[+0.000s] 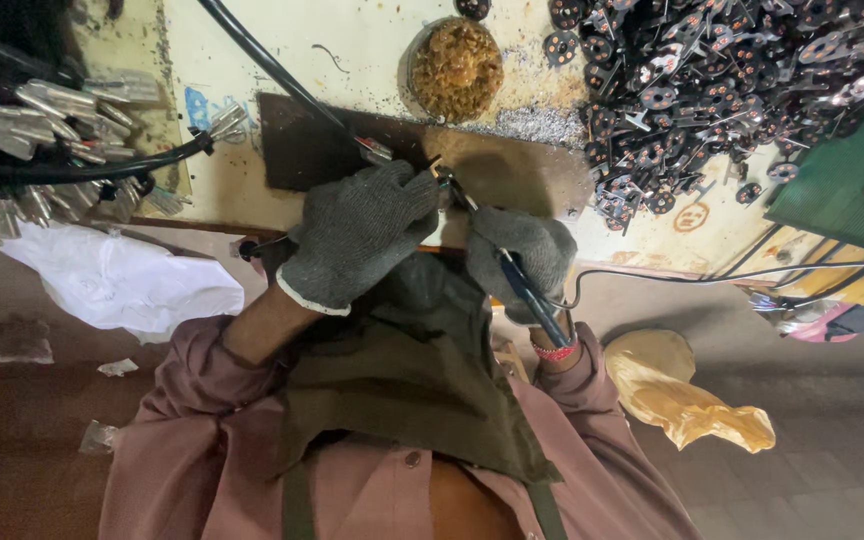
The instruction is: The person sits at a workbench wearing gloves and solders small metal components one at a time using a soldering iron, holding each part against a metal plate while applying the iron and wire, then setting finished parts aside among large piles of similar components.
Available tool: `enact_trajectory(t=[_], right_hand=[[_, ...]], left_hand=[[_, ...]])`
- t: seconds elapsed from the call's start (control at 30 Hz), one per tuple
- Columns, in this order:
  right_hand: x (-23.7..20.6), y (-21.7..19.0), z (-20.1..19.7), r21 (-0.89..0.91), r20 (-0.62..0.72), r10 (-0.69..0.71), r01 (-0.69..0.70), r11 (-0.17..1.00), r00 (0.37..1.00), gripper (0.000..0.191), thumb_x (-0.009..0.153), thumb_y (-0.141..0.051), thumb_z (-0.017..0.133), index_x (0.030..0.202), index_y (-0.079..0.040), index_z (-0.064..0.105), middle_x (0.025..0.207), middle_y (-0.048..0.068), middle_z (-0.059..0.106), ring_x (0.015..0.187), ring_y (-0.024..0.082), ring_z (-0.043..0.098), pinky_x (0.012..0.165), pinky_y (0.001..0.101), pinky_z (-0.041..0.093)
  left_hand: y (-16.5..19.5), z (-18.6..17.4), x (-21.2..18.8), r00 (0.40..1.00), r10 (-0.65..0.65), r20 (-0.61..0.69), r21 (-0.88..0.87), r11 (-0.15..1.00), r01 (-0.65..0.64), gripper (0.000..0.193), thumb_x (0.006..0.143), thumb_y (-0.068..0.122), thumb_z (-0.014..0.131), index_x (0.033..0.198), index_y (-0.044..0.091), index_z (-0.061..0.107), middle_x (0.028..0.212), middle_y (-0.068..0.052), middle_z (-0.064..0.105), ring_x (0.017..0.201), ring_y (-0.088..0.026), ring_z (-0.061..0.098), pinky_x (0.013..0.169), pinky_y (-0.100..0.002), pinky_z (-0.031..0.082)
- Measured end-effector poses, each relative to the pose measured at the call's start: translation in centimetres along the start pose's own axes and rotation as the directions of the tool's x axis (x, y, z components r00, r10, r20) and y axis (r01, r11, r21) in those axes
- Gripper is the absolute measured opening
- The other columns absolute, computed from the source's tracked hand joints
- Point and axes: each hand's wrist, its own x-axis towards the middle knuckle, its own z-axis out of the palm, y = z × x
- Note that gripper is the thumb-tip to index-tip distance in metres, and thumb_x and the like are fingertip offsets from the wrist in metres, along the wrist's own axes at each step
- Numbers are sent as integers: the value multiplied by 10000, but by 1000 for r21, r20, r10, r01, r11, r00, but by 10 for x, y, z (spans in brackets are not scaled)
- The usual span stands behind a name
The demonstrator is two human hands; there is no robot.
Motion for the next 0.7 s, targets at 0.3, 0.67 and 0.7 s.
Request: enact_trajectory(t=[0.3, 0.67, 0.7], right_hand=[[-8, 3, 0, -18, 15, -26, 26, 999, 1000, 284, 838, -77, 828, 1086, -84, 690, 976, 125, 753, 872, 298, 761, 787, 368, 587], [-10, 8, -2, 73, -36, 22, -20, 997, 999, 240, 937, -118, 766, 1150, -52, 677, 992, 107, 734, 850, 269, 727, 780, 352, 576], [-9, 7, 0, 157, -97, 86, -70, 985, 992, 237, 936, -112, 764, 1146, -49, 676, 991, 109, 733, 853, 270, 727, 786, 355, 575]], left_hand=[[0, 5, -3, 999, -15, 29, 137, 990, 11, 217, 892, 254, 731, 1053, 145, 634, 854, -58, 590, 733, -271, 654, 550, -436, 498], [3, -1, 1, 1000, -12, -1, 58, 998, 12, 161, 927, 203, 727, 1044, 143, 634, 852, -52, 589, 746, -264, 660, 572, -428, 505], [4, -2, 2, 1000, -3, -18, 35, 999, 4, 159, 930, 190, 723, 1053, 140, 634, 860, -54, 591, 758, -264, 661, 586, -428, 509]])
